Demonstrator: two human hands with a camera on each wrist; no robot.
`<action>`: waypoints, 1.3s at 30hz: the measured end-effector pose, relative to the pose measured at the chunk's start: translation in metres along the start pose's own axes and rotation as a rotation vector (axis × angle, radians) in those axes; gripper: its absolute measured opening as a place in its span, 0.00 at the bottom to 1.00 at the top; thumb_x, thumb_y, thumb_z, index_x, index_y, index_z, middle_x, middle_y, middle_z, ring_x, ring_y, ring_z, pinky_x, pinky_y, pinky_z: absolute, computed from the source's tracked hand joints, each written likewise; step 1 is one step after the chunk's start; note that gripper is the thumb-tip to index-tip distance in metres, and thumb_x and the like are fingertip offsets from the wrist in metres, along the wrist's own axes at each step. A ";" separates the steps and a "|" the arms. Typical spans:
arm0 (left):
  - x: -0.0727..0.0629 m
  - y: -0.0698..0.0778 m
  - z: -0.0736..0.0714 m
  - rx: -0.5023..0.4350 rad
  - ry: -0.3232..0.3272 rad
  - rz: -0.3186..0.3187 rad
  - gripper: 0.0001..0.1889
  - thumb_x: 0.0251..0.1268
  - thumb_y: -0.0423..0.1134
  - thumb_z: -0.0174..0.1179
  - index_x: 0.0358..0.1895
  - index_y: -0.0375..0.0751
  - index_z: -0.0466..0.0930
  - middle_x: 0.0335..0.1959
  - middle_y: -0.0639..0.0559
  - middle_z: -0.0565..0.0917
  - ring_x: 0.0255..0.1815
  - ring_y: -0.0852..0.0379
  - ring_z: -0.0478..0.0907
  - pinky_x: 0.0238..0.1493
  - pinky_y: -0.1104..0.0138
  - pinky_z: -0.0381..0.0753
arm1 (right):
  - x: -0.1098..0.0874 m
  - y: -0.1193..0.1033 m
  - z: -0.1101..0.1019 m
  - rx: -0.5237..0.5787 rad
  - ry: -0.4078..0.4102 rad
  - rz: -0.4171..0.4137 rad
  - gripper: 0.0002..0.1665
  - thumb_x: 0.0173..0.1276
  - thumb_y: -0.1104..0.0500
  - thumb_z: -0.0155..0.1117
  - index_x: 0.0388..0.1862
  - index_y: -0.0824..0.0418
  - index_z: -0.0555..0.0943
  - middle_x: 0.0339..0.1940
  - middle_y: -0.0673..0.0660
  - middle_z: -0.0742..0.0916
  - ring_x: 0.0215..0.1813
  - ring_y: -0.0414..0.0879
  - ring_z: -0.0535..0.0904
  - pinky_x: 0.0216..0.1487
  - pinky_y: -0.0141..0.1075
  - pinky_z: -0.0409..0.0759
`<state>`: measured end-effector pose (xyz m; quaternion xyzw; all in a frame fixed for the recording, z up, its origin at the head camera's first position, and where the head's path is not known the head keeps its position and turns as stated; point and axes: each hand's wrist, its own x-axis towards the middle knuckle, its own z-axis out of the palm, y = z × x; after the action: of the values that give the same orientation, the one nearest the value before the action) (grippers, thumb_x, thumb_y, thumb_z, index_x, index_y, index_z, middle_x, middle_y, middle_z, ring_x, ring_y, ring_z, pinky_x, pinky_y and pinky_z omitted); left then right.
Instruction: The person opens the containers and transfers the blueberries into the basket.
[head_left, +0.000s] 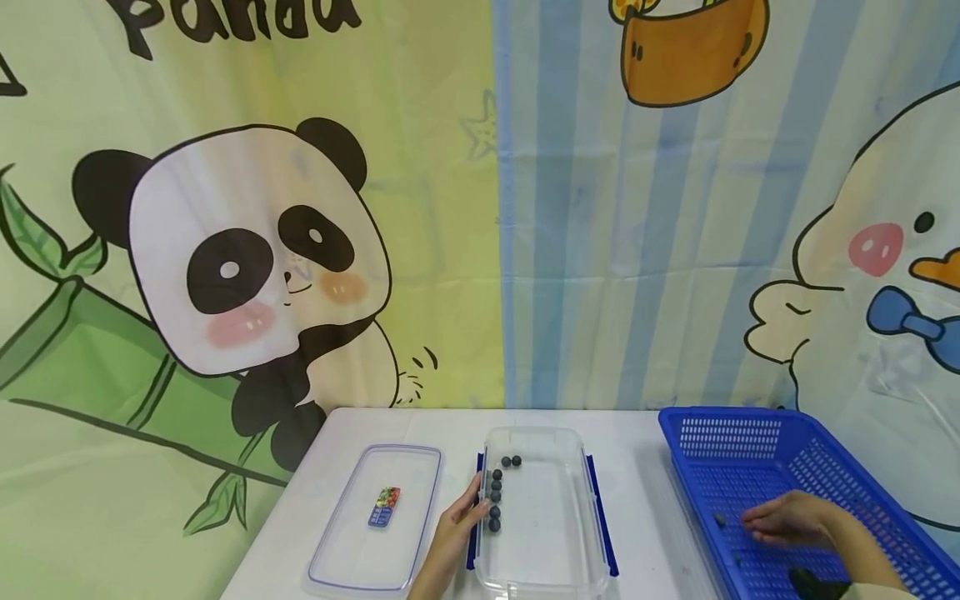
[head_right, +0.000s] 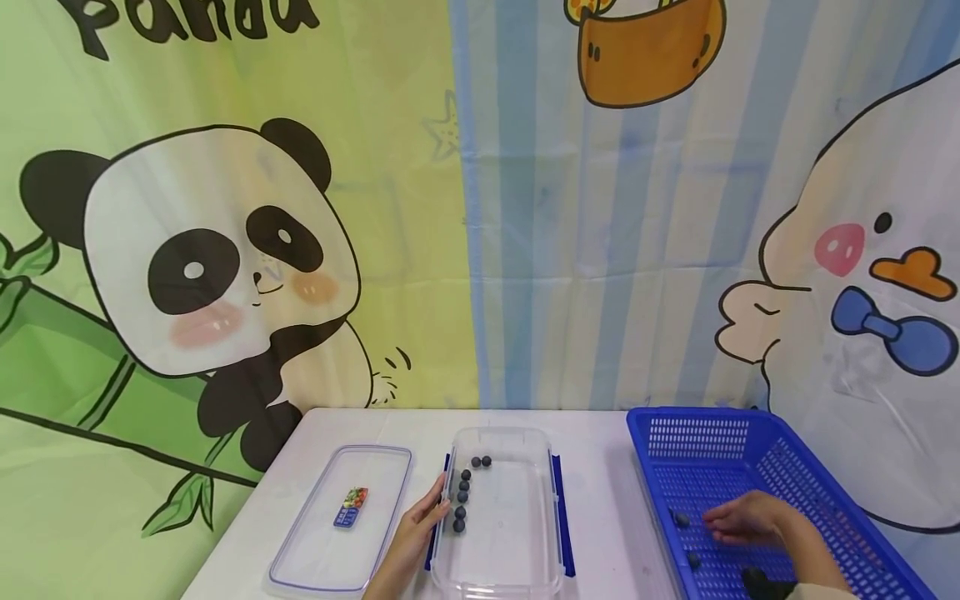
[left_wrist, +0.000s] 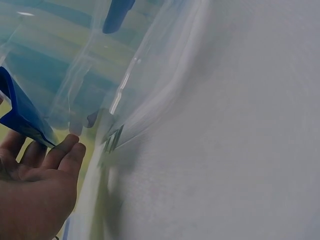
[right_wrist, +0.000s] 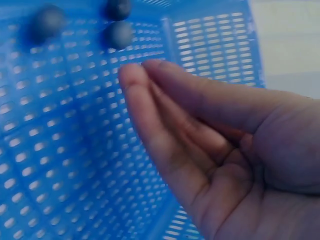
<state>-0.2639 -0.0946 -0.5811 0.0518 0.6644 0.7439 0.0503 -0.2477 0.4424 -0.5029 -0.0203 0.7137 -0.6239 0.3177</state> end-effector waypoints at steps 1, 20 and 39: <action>0.000 0.000 0.000 0.004 0.004 -0.003 0.30 0.63 0.47 0.58 0.68 0.48 0.61 0.70 0.48 0.56 0.70 0.44 0.50 0.68 0.50 0.47 | -0.002 -0.003 0.000 0.006 -0.007 -0.028 0.15 0.67 0.73 0.49 0.48 0.82 0.74 0.42 0.66 0.84 0.42 0.51 0.82 0.49 0.42 0.80; -0.002 0.002 0.001 0.013 0.018 0.014 0.29 0.64 0.45 0.57 0.68 0.49 0.61 0.70 0.50 0.57 0.70 0.45 0.51 0.68 0.52 0.49 | 0.078 -0.122 0.186 -0.020 0.061 -0.305 0.22 0.65 0.65 0.59 0.53 0.79 0.72 0.49 0.69 0.81 0.49 0.54 0.80 0.52 0.45 0.77; -0.001 -0.003 -0.001 0.044 0.008 0.040 0.29 0.65 0.46 0.55 0.68 0.48 0.61 0.70 0.48 0.57 0.70 0.44 0.50 0.68 0.49 0.48 | 0.196 -0.093 0.282 -0.170 0.001 -0.133 0.08 0.56 0.71 0.66 0.35 0.74 0.83 0.29 0.65 0.86 0.33 0.54 0.85 0.38 0.42 0.83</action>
<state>-0.2632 -0.0951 -0.5837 0.0630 0.6796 0.7302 0.0317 -0.3029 0.0907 -0.5083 -0.0942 0.7613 -0.5809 0.2723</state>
